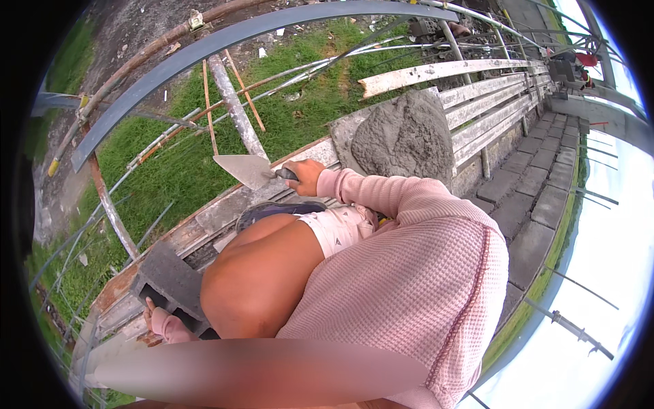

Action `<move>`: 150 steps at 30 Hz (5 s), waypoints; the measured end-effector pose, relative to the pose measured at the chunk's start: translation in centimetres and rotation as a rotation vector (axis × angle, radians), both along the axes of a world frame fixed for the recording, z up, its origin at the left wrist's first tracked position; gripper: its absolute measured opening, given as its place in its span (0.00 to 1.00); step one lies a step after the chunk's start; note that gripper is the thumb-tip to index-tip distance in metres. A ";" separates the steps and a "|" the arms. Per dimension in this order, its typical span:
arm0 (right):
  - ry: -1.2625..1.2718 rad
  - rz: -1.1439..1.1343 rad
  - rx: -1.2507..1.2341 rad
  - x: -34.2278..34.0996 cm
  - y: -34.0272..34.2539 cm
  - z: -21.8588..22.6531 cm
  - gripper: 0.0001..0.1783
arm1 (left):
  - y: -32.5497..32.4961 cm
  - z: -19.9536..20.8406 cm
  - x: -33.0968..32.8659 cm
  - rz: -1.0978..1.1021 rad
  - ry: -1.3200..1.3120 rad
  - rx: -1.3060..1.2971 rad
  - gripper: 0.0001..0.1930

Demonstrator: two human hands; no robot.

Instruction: The person places hollow concrete blocks on a wall under construction, applies mortar with a trowel, and taps the blocks into position. The person repeatedly scoops mortar from a bucket and spreads it between blocks while working on scaffolding.

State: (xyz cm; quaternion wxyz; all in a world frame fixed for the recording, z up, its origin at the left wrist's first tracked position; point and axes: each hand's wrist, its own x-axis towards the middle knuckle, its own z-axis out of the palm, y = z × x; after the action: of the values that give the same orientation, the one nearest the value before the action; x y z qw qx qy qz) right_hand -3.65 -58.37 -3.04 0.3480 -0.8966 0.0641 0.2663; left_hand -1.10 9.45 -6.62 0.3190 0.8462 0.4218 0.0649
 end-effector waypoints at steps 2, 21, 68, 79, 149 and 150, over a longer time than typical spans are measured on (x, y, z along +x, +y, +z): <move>-0.020 0.029 0.025 0.0 0.2 -0.1 0.23 | 0.3 -0.3 -0.3 -0.023 0.033 0.023 0.19; -0.223 0.809 0.076 8.2 9.0 1.1 0.25 | -3.5 0.2 -2.0 -0.051 -0.328 -0.074 0.10; 0.345 -0.164 -0.664 0.1 -4.2 22.0 0.22 | -7.4 9.0 -6.9 -0.053 0.345 -0.586 0.18; 0.568 -0.340 -0.508 -25.5 -10.9 42.0 0.21 | -15.7 33.3 -16.8 0.001 0.809 -1.094 0.22; 0.537 -2.277 0.413 -56.4 -90.1 52.8 0.09 | -181.6 48.4 -14.8 -1.741 1.365 -0.181 0.18; 0.529 -2.277 0.413 -57.5 -93.3 53.2 0.09 | -182.3 49.9 -14.3 -1.582 1.370 -0.270 0.17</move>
State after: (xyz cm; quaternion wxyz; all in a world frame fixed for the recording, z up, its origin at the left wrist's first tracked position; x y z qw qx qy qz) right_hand -61.11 -151.65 50.16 0.4986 -0.1677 0.8503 -0.0143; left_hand -15.43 -172.82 43.26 0.0556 0.6937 -0.1563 -0.7009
